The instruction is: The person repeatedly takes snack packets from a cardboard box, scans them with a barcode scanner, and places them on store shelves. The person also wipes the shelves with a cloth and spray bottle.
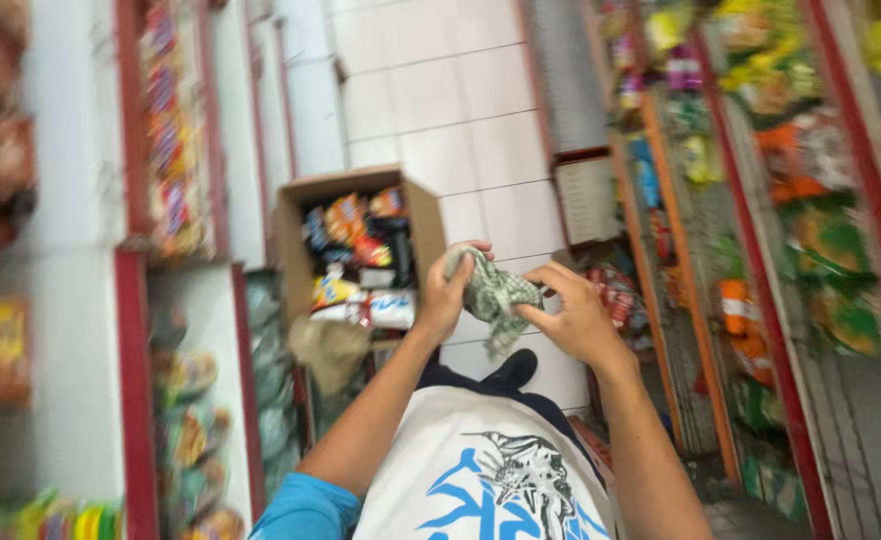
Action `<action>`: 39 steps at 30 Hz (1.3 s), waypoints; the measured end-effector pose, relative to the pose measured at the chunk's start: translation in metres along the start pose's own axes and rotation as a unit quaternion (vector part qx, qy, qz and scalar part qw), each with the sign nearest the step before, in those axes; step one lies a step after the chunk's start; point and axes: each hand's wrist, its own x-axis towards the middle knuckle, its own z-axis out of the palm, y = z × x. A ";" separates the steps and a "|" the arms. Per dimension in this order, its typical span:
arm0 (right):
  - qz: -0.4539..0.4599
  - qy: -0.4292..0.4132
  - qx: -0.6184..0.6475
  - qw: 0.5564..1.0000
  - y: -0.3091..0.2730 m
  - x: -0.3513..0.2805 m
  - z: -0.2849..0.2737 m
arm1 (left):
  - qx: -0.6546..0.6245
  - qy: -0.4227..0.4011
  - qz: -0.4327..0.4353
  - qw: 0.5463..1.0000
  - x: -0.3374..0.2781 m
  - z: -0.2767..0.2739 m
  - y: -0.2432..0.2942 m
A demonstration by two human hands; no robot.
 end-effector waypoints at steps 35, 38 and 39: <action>0.201 0.184 0.409 0.871 0.028 0.031 0.187 | 0.182 -0.013 0.079 0.980 -0.075 -0.151 0.025; 0.224 0.169 0.436 0.855 0.025 0.034 0.198 | 0.136 0.016 -0.032 0.990 -0.068 -0.159 0.020; 0.216 0.154 0.438 0.859 0.022 0.036 0.200 | 0.122 0.026 -0.067 0.990 -0.066 -0.161 0.018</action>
